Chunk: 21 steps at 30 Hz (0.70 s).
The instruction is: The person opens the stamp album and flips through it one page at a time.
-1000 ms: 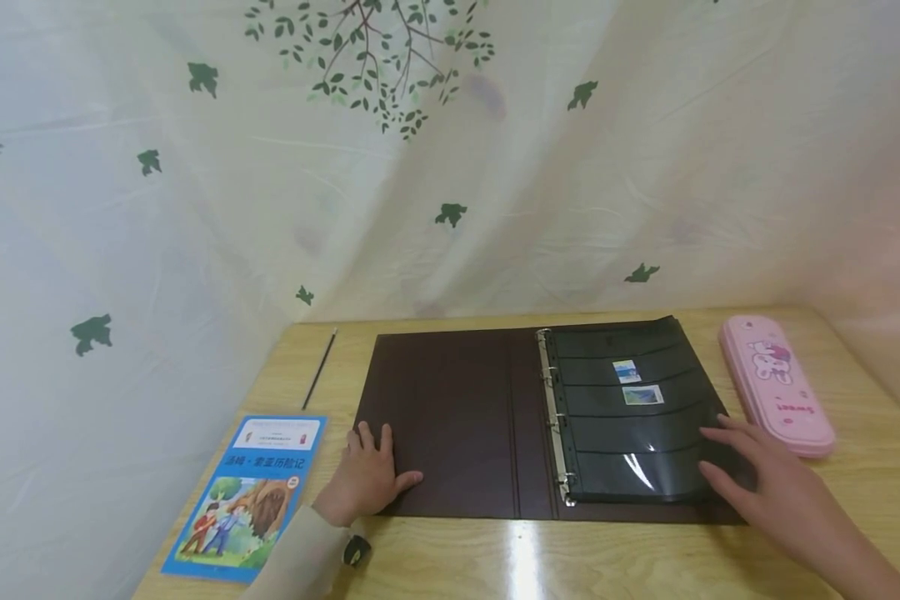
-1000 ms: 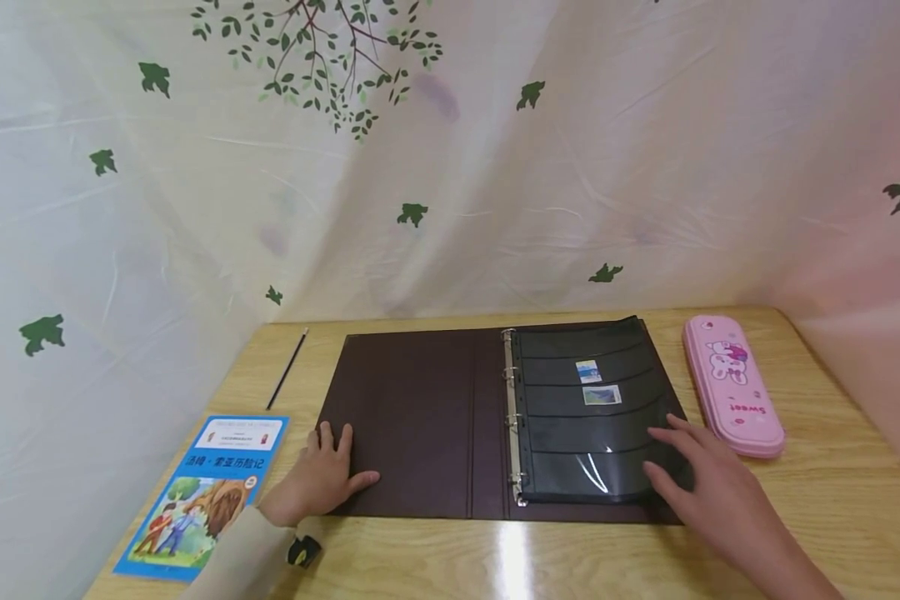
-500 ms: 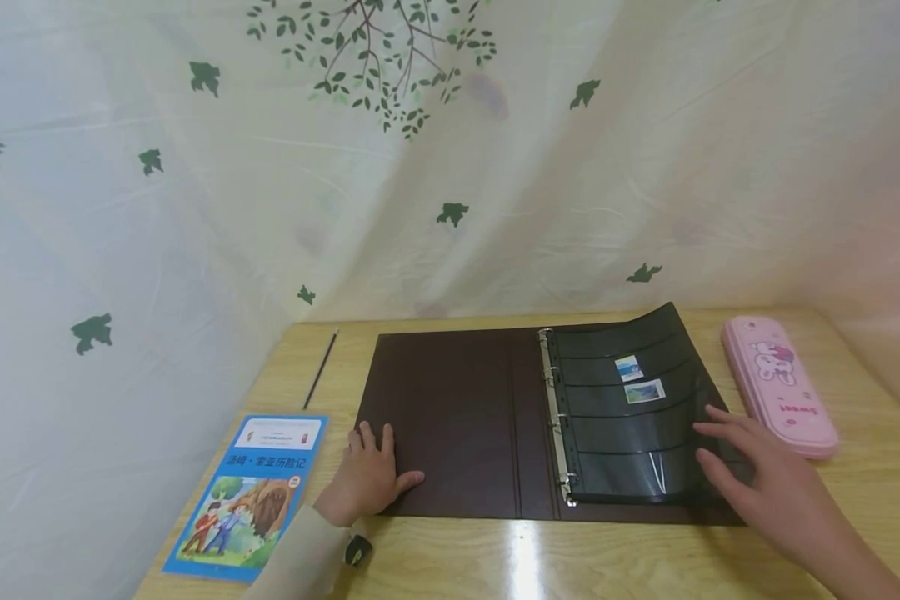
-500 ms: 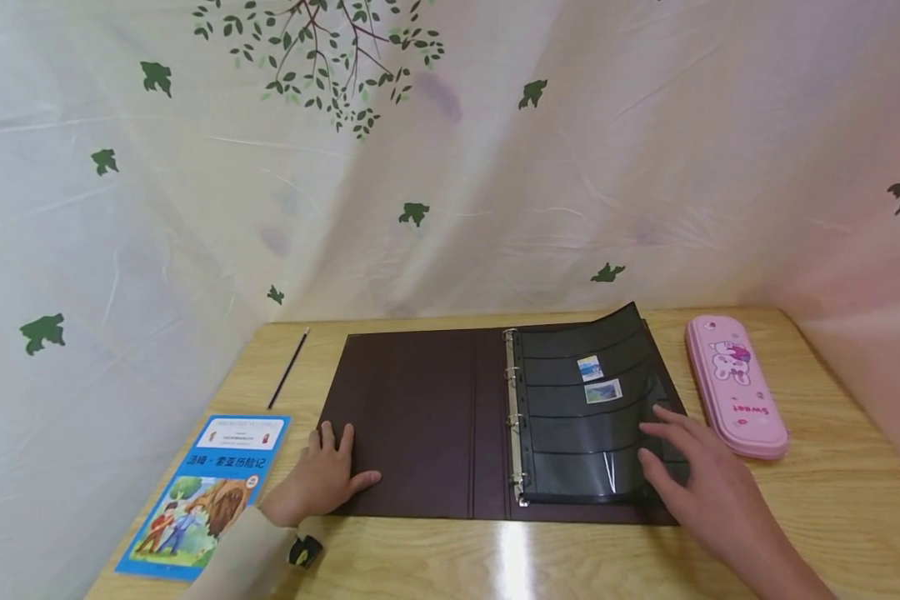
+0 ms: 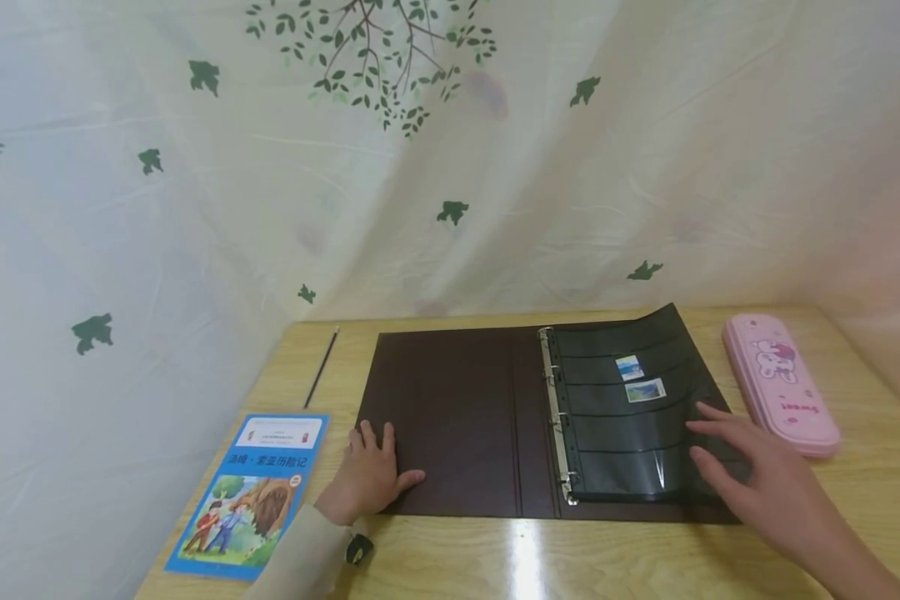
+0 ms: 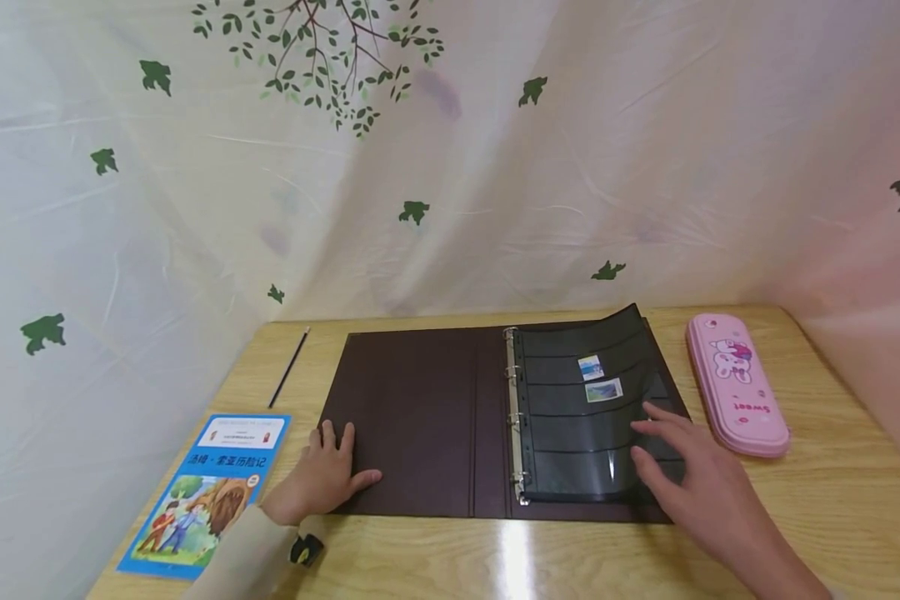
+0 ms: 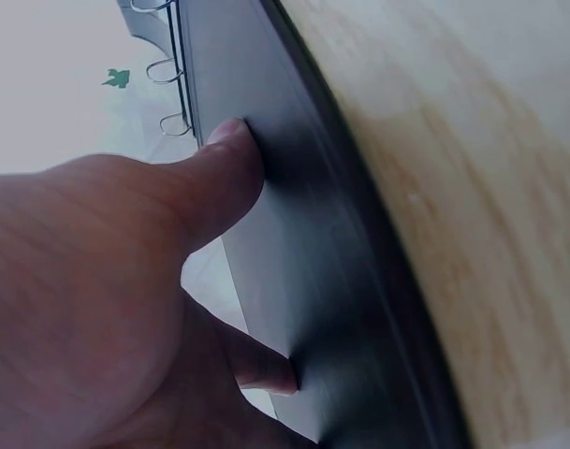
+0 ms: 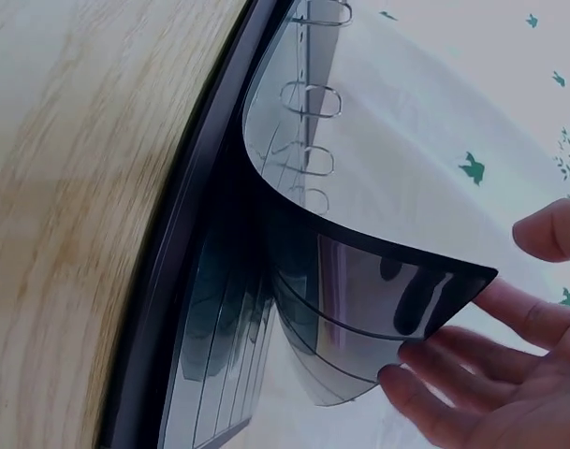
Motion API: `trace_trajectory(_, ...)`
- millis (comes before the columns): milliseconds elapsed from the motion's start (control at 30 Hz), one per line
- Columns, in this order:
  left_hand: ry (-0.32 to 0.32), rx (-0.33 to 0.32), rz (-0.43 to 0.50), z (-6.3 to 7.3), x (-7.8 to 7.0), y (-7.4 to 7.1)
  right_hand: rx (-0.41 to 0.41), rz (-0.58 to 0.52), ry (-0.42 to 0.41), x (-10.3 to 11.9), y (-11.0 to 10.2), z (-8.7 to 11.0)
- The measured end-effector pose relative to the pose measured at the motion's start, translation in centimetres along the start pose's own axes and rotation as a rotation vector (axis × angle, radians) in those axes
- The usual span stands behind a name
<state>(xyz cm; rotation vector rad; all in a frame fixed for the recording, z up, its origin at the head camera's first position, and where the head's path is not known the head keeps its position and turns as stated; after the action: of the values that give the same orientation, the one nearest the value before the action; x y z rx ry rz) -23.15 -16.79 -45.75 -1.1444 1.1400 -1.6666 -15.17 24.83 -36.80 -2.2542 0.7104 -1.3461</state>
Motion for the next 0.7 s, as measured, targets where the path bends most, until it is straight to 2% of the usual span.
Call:
trace_trajectory(200,-0.001,0.0,0.006,0.0,0.0,0.0,-0.01,-0.044,-0.087,1.6,0.2,-0.3)
trace_trajectory(700,-0.004,0.002,0.0,0.1,0.0,-0.1,0.025,-0.119,-0.132,5.4,0.6,-0.9)
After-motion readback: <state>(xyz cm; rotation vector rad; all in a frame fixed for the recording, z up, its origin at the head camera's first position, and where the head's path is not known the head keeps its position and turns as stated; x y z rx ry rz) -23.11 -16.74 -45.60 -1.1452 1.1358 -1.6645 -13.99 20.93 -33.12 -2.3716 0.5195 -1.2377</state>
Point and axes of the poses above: each hand's wrist, its own z-axis away from the middle knuckle, its own y-axis out of the palm, x = y × z, the point moved 9 cm from there along -z, towards the middle knuckle, and after that the axes turned 11 degrees about -z, right-handed, at the moved point
